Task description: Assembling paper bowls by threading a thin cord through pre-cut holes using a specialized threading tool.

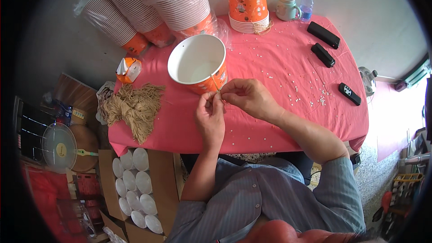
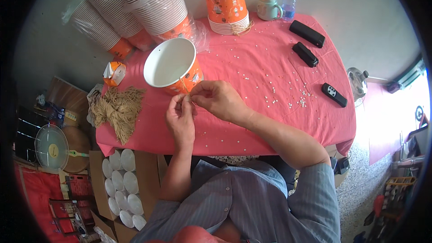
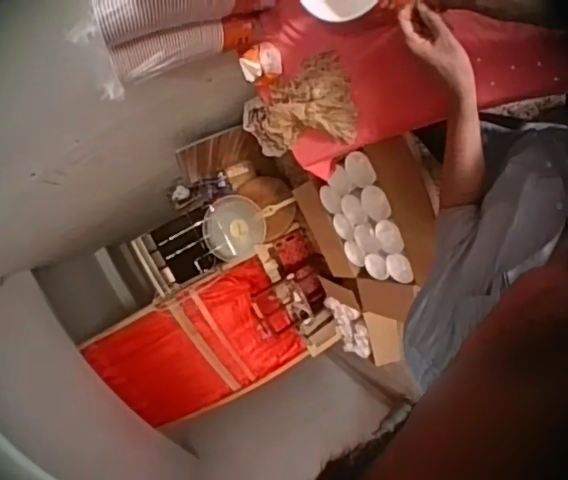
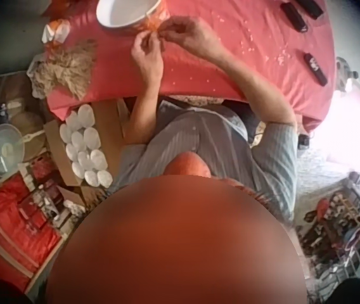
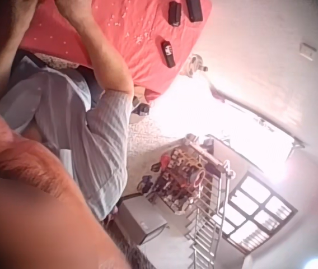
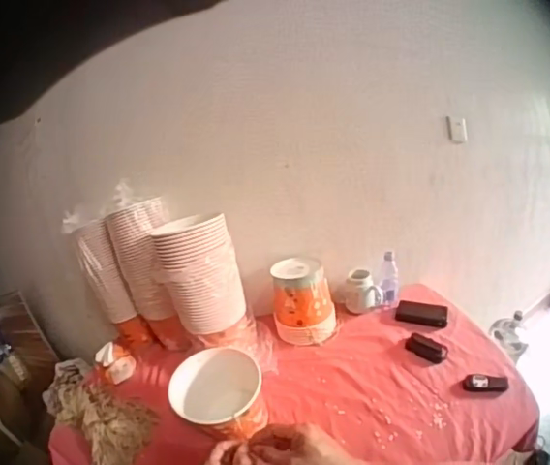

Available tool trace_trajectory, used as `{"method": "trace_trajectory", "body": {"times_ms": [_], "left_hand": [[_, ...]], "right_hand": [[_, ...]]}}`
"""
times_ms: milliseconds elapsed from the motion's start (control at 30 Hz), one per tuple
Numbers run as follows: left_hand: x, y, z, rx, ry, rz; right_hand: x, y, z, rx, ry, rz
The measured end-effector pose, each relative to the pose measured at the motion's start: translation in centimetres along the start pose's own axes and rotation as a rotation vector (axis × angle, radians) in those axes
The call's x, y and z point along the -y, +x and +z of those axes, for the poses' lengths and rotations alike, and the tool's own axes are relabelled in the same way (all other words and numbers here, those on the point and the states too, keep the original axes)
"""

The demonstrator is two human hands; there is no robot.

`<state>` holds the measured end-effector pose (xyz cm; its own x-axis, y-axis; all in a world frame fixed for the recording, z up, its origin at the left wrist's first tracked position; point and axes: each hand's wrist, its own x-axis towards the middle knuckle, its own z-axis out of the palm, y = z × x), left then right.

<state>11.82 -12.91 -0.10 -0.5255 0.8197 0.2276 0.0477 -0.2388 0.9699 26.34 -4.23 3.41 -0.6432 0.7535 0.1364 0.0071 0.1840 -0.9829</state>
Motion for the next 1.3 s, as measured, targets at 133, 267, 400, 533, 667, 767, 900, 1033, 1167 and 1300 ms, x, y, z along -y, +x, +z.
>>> {"method": "trace_trajectory", "body": {"times_ms": [133, 267, 400, 533, 667, 767, 900, 1033, 1167, 1300], "left_hand": [[-0.1, -0.2, 0.4, 0.008, 0.062, 0.037], [0.0, -0.4, 0.5, 0.018, 0.097, 0.101], [-0.1, -0.4, 0.3, 0.009, 0.193, 0.146], [-0.3, -0.7, 0.2, 0.016, 0.255, 0.181], [-0.5, -0.7, 0.4, -0.009, 0.272, 0.218], [-0.5, -0.7, 0.4, -0.010, 0.324, 0.268], [-0.5, -0.7, 0.5, -0.009, 0.359, 0.298], [-0.5, -0.5, 0.6, -0.011, 0.378, 0.285], [-0.6, -0.3, 0.6, 0.020, 0.287, 0.247], [0.1, 0.3, -0.5, 0.036, 0.185, 0.078]], "right_hand": [[0.3, -0.3, -0.2, -0.051, -0.030, 0.004], [-0.4, -0.2, -0.4, -0.070, -0.072, -0.021], [-0.6, -0.1, -0.1, -0.079, -0.077, -0.011], [-0.7, -0.2, 0.1, -0.090, -0.085, -0.016], [-0.7, -0.3, 0.2, -0.102, -0.087, -0.042], [-0.3, -0.4, 0.3, -0.113, -0.100, -0.050], [0.0, -0.5, 0.4, -0.138, -0.128, -0.036], [-0.3, -0.4, 0.4, -0.141, -0.142, -0.026], [-1.0, 0.0, 0.0, -0.127, -0.067, -0.008], [-2.3, 0.5, -0.2, -0.096, 0.078, 0.042]]}}
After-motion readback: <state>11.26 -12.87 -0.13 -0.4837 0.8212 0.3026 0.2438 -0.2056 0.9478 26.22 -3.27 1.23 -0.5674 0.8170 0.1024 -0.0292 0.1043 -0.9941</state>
